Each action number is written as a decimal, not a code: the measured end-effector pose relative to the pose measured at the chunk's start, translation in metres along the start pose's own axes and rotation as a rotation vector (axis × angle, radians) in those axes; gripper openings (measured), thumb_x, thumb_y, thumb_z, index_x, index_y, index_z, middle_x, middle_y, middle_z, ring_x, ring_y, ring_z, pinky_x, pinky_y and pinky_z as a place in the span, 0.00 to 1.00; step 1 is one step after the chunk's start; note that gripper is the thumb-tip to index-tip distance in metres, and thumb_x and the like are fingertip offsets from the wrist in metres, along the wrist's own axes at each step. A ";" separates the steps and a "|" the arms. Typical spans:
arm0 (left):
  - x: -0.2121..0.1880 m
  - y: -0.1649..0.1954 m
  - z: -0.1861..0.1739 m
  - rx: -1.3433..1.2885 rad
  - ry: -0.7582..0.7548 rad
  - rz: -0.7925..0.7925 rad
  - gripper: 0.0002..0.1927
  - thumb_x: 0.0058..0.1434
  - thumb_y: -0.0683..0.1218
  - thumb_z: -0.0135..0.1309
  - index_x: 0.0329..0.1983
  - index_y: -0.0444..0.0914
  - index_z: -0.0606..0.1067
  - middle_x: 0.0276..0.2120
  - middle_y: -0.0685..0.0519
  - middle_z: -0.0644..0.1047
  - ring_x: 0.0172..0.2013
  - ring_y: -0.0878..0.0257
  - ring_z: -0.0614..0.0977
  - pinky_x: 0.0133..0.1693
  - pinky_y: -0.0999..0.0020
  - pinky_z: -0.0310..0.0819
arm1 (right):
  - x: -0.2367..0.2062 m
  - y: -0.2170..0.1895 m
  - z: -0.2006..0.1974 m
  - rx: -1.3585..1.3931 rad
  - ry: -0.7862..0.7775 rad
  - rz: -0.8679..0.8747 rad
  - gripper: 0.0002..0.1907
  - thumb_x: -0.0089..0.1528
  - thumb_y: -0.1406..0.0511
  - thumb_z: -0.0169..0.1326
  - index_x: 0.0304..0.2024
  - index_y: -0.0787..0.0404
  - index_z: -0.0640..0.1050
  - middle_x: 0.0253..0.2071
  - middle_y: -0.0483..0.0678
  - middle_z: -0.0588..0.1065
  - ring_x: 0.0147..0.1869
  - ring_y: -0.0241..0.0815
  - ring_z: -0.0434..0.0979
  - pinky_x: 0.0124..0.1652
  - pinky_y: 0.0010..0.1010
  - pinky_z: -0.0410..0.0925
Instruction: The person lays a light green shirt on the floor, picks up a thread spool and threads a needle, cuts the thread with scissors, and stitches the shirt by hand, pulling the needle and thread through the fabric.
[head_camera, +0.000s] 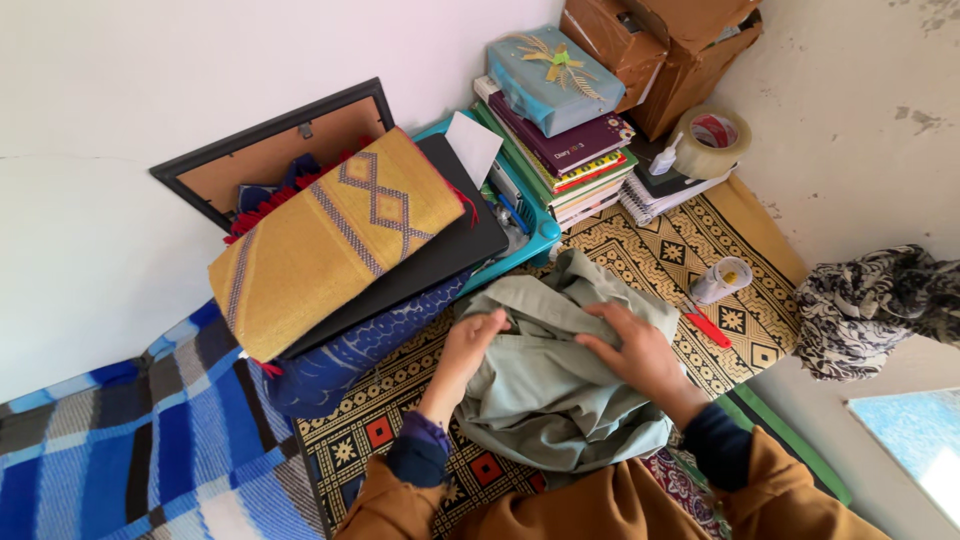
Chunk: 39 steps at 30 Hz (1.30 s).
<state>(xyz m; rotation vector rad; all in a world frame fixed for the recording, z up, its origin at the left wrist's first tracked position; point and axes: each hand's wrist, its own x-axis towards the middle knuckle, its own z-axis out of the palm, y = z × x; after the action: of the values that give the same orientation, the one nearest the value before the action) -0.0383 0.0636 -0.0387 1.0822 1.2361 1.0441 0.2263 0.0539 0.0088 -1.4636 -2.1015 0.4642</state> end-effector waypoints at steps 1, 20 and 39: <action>0.005 0.002 0.002 -0.061 0.009 -0.102 0.26 0.64 0.64 0.53 0.38 0.37 0.83 0.37 0.57 0.82 0.41 0.69 0.78 0.47 0.72 0.68 | -0.004 0.001 -0.004 0.006 -0.010 0.001 0.25 0.59 0.51 0.60 0.54 0.52 0.75 0.49 0.51 0.78 0.50 0.56 0.79 0.45 0.42 0.73; 0.012 -0.011 0.022 0.109 -0.170 0.096 0.17 0.66 0.57 0.59 0.34 0.38 0.81 0.26 0.62 0.77 0.26 0.74 0.73 0.29 0.76 0.63 | -0.059 0.074 -0.032 0.005 0.035 0.258 0.17 0.63 0.52 0.55 0.45 0.56 0.82 0.31 0.54 0.80 0.32 0.54 0.82 0.35 0.38 0.73; -0.012 0.000 -0.026 0.731 -0.406 -0.057 0.24 0.50 0.58 0.68 0.39 0.37 0.78 0.34 0.48 0.83 0.35 0.59 0.84 0.39 0.63 0.76 | 0.057 -0.052 0.015 -0.115 0.057 -0.360 0.26 0.51 0.60 0.65 0.50 0.63 0.79 0.48 0.55 0.76 0.51 0.57 0.75 0.46 0.45 0.66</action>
<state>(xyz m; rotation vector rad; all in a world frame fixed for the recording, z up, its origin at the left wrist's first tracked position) -0.0645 0.0530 -0.0374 1.6997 1.3225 0.2759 0.1622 0.0895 0.0386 -1.1056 -2.3111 0.1643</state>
